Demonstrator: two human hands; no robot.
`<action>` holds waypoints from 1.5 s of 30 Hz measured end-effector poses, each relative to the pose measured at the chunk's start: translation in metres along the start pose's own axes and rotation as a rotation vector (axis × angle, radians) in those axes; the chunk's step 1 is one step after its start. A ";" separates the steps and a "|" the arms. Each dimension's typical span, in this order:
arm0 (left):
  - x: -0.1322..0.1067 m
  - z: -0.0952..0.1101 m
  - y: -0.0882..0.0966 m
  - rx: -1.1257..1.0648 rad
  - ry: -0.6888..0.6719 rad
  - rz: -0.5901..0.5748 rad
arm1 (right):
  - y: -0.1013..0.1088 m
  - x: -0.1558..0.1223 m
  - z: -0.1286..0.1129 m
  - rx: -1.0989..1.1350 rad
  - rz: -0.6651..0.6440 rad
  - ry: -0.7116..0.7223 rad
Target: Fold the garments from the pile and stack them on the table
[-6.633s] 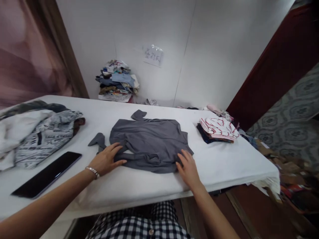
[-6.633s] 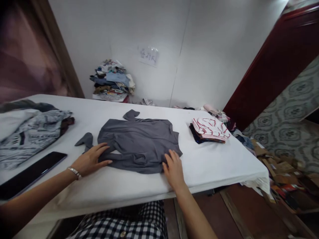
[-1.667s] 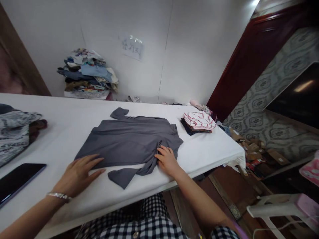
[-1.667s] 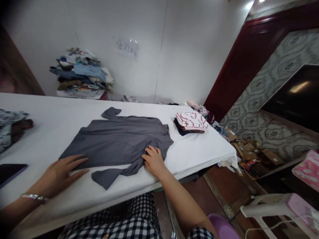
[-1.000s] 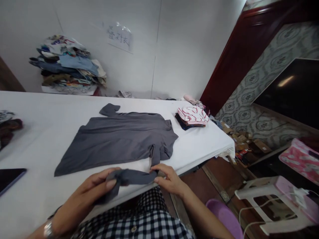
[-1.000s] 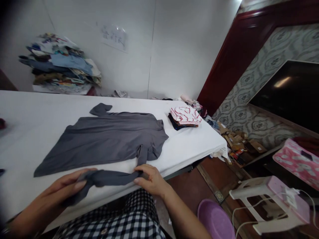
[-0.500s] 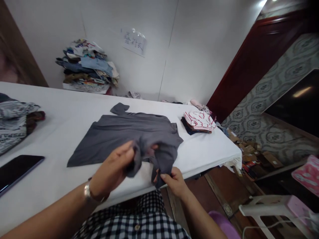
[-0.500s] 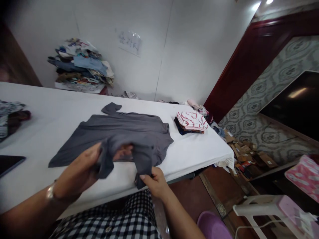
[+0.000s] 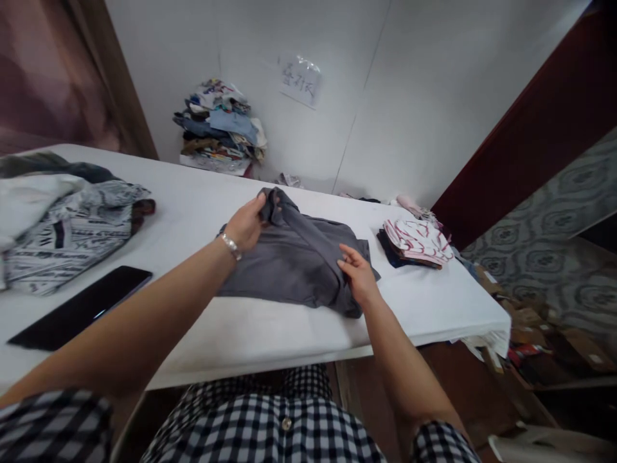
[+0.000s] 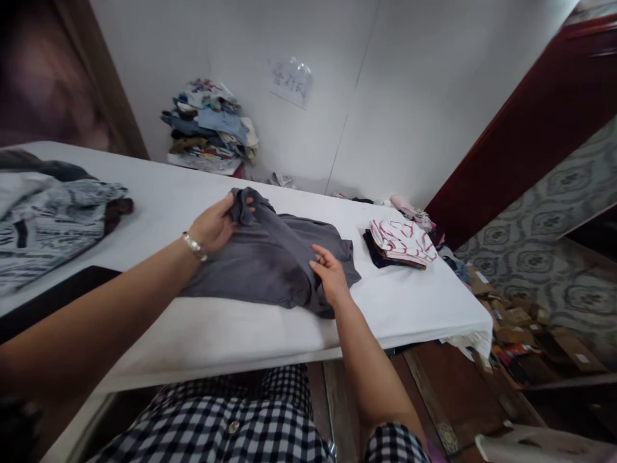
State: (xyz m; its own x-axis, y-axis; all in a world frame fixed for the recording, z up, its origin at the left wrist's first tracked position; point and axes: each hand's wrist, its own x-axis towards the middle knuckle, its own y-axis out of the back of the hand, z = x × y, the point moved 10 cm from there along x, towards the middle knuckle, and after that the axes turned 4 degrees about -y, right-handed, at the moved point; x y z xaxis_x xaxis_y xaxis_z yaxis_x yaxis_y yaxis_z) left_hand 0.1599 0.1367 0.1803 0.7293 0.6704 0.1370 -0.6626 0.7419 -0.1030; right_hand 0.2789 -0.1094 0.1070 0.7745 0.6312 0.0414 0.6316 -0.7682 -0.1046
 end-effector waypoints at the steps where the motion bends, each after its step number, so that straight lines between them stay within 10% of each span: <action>1: 0.007 -0.011 0.011 0.073 0.059 0.015 | 0.000 0.012 0.001 -0.034 -0.001 0.010; 8: -0.046 -0.083 0.127 0.702 0.147 0.073 | 0.080 -0.012 0.021 -0.394 0.192 0.077; 11: -0.074 -0.095 0.129 1.030 -0.179 -0.231 | 0.100 -0.057 0.033 -0.600 0.153 0.095; 15: -0.086 -0.101 0.136 1.140 -0.421 -0.351 | 0.088 -0.087 0.050 -0.868 0.012 0.189; 23: -0.071 -0.112 0.156 1.209 -0.375 -0.385 | 0.068 -0.077 0.034 -0.914 -0.025 0.453; 31: -0.070 -0.112 0.155 1.294 -0.221 -0.525 | 0.090 -0.055 0.030 -0.748 0.124 0.255; 39: -0.041 -0.095 0.177 0.865 -0.012 -0.258 | 0.101 -0.049 0.027 -0.579 0.183 0.192; 45: 0.013 -0.091 0.172 0.926 0.149 -0.018 | 0.120 0.020 0.024 -0.496 0.352 0.071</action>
State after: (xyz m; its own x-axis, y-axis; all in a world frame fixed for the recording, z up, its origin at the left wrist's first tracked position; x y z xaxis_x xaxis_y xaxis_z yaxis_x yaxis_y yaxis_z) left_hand 0.0706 0.2743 0.0742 0.7125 0.7017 -0.0031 -0.4766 0.4872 0.7318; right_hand 0.3695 -0.1862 0.0710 0.9292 0.3348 0.1563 0.2647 -0.8984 0.3505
